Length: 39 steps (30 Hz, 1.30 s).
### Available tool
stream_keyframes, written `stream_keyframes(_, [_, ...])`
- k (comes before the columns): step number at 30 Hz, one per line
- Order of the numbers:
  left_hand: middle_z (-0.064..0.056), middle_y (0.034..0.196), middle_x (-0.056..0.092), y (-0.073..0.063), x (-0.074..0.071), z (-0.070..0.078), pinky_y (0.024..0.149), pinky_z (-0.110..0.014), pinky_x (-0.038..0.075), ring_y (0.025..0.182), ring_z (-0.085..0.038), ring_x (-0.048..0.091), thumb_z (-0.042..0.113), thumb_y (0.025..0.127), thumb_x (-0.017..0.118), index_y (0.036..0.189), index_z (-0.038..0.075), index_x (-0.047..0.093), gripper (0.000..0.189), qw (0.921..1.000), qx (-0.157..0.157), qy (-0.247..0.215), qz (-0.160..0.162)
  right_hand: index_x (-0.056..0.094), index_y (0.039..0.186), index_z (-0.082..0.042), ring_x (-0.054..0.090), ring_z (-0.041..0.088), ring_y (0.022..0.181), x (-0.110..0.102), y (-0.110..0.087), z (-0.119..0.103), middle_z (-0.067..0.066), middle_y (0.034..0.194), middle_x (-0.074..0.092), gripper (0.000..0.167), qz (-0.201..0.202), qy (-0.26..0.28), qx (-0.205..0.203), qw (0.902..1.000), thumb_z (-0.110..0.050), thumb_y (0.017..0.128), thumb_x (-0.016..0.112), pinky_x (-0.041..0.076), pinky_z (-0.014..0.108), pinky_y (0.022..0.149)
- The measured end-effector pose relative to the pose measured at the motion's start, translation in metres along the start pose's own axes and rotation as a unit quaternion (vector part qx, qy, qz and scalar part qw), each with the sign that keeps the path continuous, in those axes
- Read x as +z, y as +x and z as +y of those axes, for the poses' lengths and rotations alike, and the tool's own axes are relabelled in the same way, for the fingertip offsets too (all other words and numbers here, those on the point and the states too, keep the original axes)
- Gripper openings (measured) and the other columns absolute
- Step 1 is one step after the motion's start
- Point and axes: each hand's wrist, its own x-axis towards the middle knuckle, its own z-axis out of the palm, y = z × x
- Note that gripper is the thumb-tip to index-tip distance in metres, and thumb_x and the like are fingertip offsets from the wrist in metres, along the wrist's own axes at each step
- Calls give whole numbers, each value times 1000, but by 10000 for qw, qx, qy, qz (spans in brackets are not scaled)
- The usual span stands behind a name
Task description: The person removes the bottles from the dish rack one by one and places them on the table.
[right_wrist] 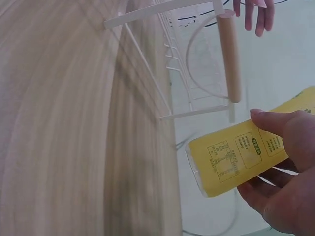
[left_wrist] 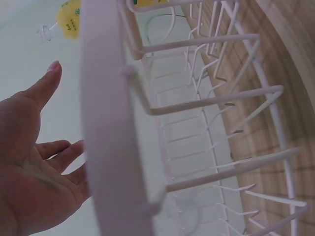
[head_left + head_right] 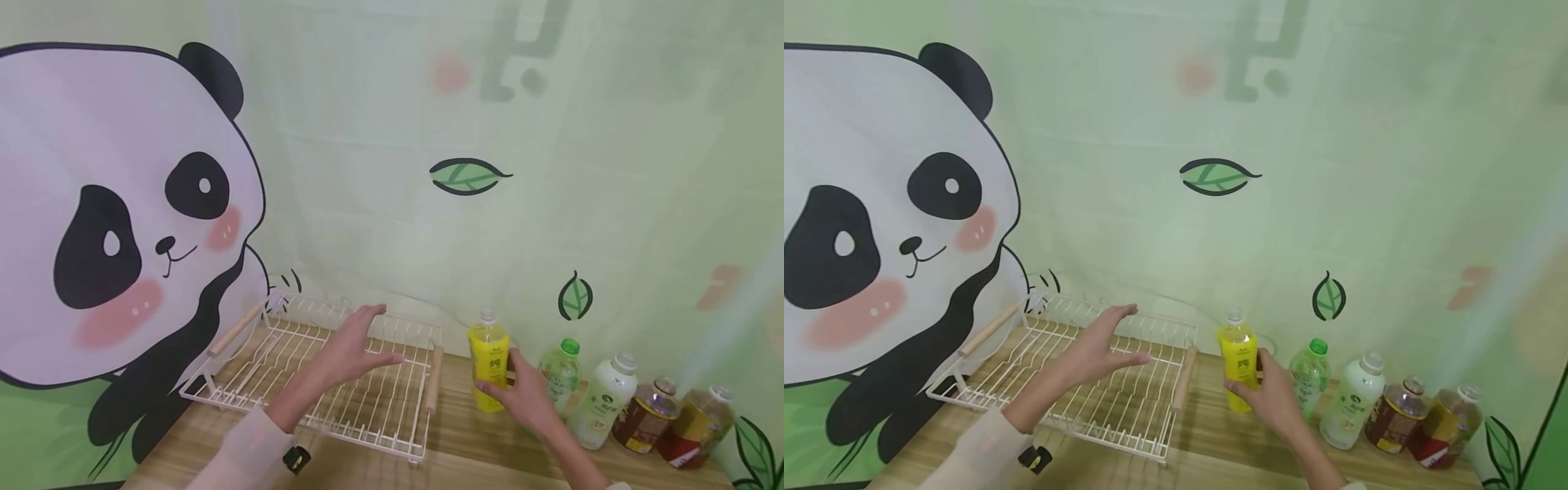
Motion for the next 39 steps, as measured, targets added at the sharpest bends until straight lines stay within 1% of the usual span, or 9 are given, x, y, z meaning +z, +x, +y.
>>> stream_keyframes(8, [-16, 164, 43, -10, 10, -5, 121, -55, 37, 149, -38, 41, 51, 89, 83, 163, 4, 36, 99, 9995, -150, -254, -121, 50, 147, -3, 59, 45, 132, 5, -1, 11, 25, 142, 62, 66, -9, 361, 31, 9993, -17, 92, 85, 51, 58, 107])
stream_keyframes(12, [-17, 163, 43, -15, 18, -4, 120, -57, 38, 149, -39, 42, 53, 90, 82, 163, 4, 36, 98, 9985, -105, -467, -264, 50, 145, -2, 59, 45, 132, 7, -1, 16, 26, 142, 62, 64, 51, 396, 7, 9992, -15, 92, 84, 50, 58, 108])
stream_keyframes(17, [-18, 163, 43, -18, 33, 0, 121, -55, 37, 149, -38, 42, 59, 91, 77, 163, 4, 35, 99, 9980, 4, -445, -453, 50, 144, -3, 60, 46, 131, 7, 0, 21, 25, 141, 62, 63, 72, 325, 96, 9994, -17, 92, 84, 50, 58, 108])
stream_keyframes(21, [-17, 165, 41, -20, 41, 4, 122, -55, 35, 150, -38, 40, 62, 92, 73, 164, 6, 34, 99, 9966, -15, -519, -638, 51, 143, -2, 59, 47, 131, 10, 1, 23, 26, 142, 61, 63, 89, 337, 177, 9992, -16, 92, 84, 51, 59, 107])
stream_keyframes(26, [-15, 164, 43, -25, 45, 6, 119, -58, 39, 148, -38, 43, 65, 93, 71, 163, 9, 38, 95, 9956, -76, -477, -802, 52, 144, -3, 58, 48, 132, 16, 0, 26, 26, 144, 60, 64, 44, 328, 379, 9987, -18, 91, 85, 50, 60, 107])
stream_keyframes(29, [-14, 163, 45, -30, 47, 6, 118, -57, 40, 147, -36, 45, 65, 94, 70, 162, 9, 39, 93, 9953, -47, -406, -877, 52, 143, -2, 59, 48, 131, 20, -2, 30, 26, 143, 60, 63, 49, 259, 468, 9986, -19, 92, 85, 51, 60, 107])
stream_keyframes(32, [-14, 162, 46, -33, 50, 6, 117, -56, 42, 145, -36, 47, 63, 94, 70, 161, 7, 41, 92, 9940, -31, -516, -963, 52, 143, -2, 58, 48, 131, 22, -4, 32, 27, 143, 60, 63, 65, 197, 484, 9986, -19, 92, 85, 51, 60, 107])
stream_keyframes(36, [-13, 161, 47, -34, 55, 8, 116, -55, 44, 144, -34, 49, 67, 93, 69, 161, 7, 40, 95, 9915, -69, -692, -1102, 52, 143, -1, 57, 50, 133, 23, -4, 32, 28, 145, 59, 63, 63, 212, 473, 9986, -19, 92, 85, 50, 60, 108])
stream_keyframes(39, [-13, 162, 47, -34, 54, 9, 115, -55, 45, 144, -33, 49, 70, 92, 67, 162, 9, 38, 98, 9908, -60, -684, -1167, 52, 141, 0, 58, 50, 132, 24, -4, 31, 29, 143, 60, 63, 78, 144, 433, 9989, -19, 91, 85, 51, 60, 106])
